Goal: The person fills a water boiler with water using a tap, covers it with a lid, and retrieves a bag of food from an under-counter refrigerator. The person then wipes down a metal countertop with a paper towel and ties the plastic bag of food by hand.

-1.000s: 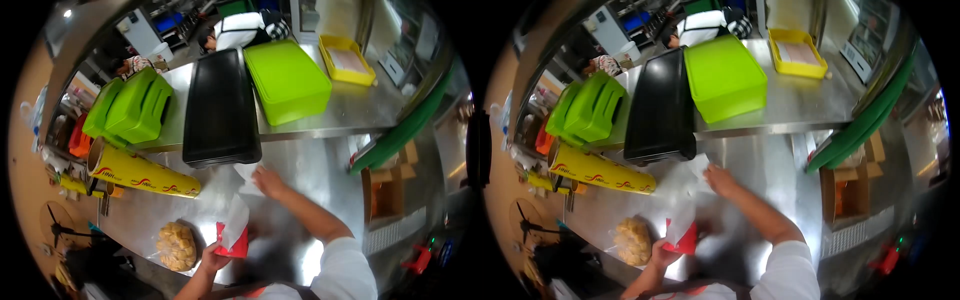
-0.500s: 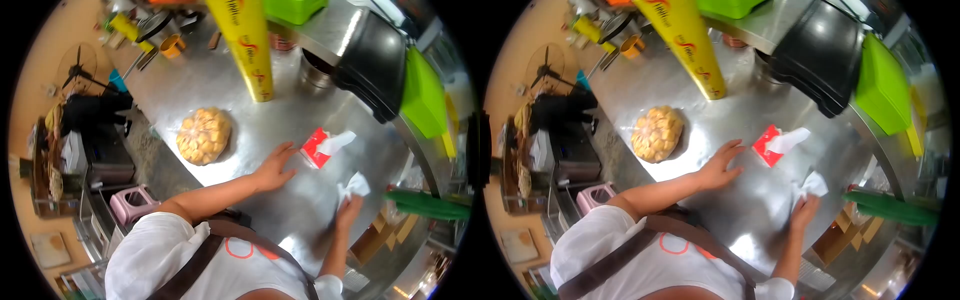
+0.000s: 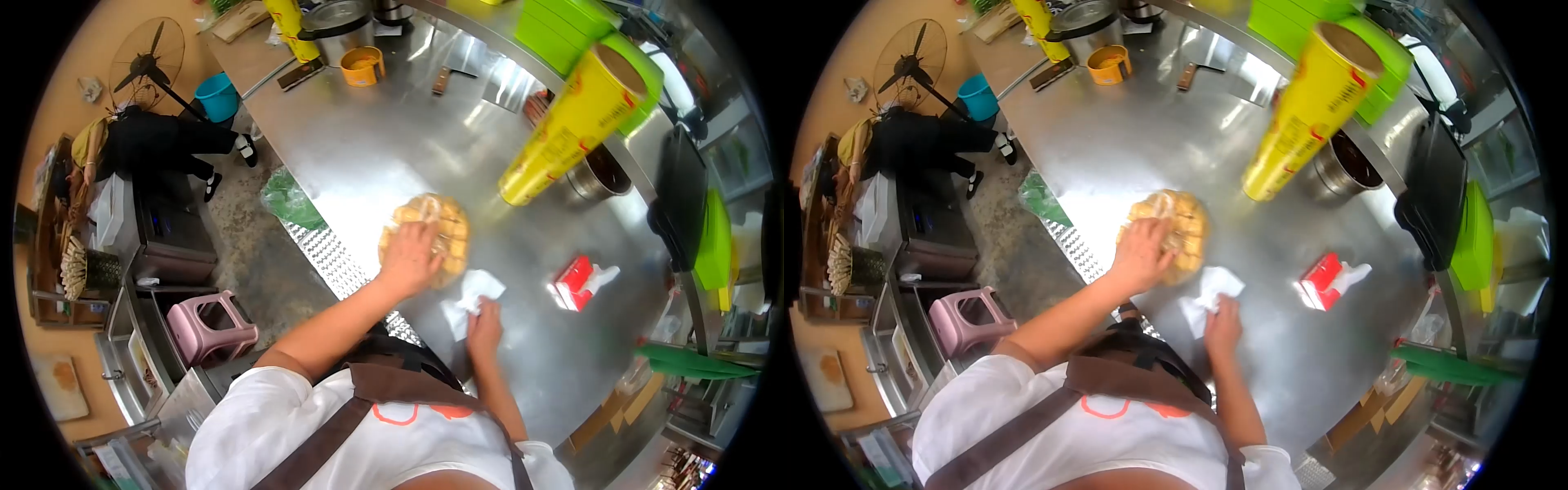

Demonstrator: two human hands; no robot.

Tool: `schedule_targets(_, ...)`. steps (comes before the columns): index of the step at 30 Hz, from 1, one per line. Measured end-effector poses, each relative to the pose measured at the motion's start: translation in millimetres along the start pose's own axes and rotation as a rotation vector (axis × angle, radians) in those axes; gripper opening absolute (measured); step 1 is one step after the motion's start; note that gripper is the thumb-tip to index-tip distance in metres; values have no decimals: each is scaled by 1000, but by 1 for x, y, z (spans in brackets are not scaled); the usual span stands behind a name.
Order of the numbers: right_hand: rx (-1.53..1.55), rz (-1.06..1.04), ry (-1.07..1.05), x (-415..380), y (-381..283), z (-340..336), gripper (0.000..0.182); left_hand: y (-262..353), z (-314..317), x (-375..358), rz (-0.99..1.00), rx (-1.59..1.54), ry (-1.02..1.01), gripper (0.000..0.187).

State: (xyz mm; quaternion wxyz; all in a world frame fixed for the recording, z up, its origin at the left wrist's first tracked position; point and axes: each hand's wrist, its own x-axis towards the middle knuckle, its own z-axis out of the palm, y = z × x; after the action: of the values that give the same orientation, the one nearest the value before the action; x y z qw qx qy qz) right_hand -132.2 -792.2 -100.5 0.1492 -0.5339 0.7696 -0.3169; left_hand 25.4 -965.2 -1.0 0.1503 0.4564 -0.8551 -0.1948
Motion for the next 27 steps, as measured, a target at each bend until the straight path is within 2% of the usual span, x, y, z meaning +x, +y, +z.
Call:
schedule_targets(1, -4, -1, 3, 13, -6, 5, 32, -9, -5, 2, 3, -3, 2, 58)
schedule_targets(3, -20, 113, 92, 32, -12, 10, 32, -25, -12, 6, 91, -12, -100, 45)
schedule_targets(6, -146, 76, 212, 39, -10, 18, 27, -40, -15, 4, 184, 39, -154, 43)
schedule_targets(9, -130, 167, 160, 39, -13, 18, 28, -49, -19, -2, 225, 21, -155, 40)
schedule_targets(10, -135, 167, 152, 40, -17, 19, 28, -53, -21, -1, 219, 15, -157, 40)
schedule_targets(12, -109, 229, 174, 41, -23, 19, 25, -58, -23, 0, 163, -59, -290, 34)
schedule_targets(15, -144, 199, 168, 40, -13, 22, 21, -73, -32, 1, 134, -167, -282, 28)
schedule_targets(16, -147, 181, 163, 43, -8, 23, 21, -79, -33, 2, 124, -171, -266, 28)
schedule_targets(18, -246, -47, 271, 50, -6, 32, 20, -95, -38, -7, 111, -302, -70, 27)
schedule_targets(20, -175, -19, 272, 71, -21, 41, 19, -110, -58, -18, 53, -286, -49, 27)
schedule_targets(22, -161, 17, 157, 101, -32, 52, 23, -126, -80, -25, 1, -279, -32, 26)
schedule_targets(24, -157, 21, 141, 140, -47, 70, 24, -144, -100, -34, -102, -283, 122, 26)
schedule_targets(25, -169, 34, 129, 159, -55, 79, 25, -151, -111, -38, -121, -278, 129, 26)
schedule_targets(27, -169, -9, 152, 199, -69, 103, 25, -168, -134, -45, -274, -254, 252, 23)
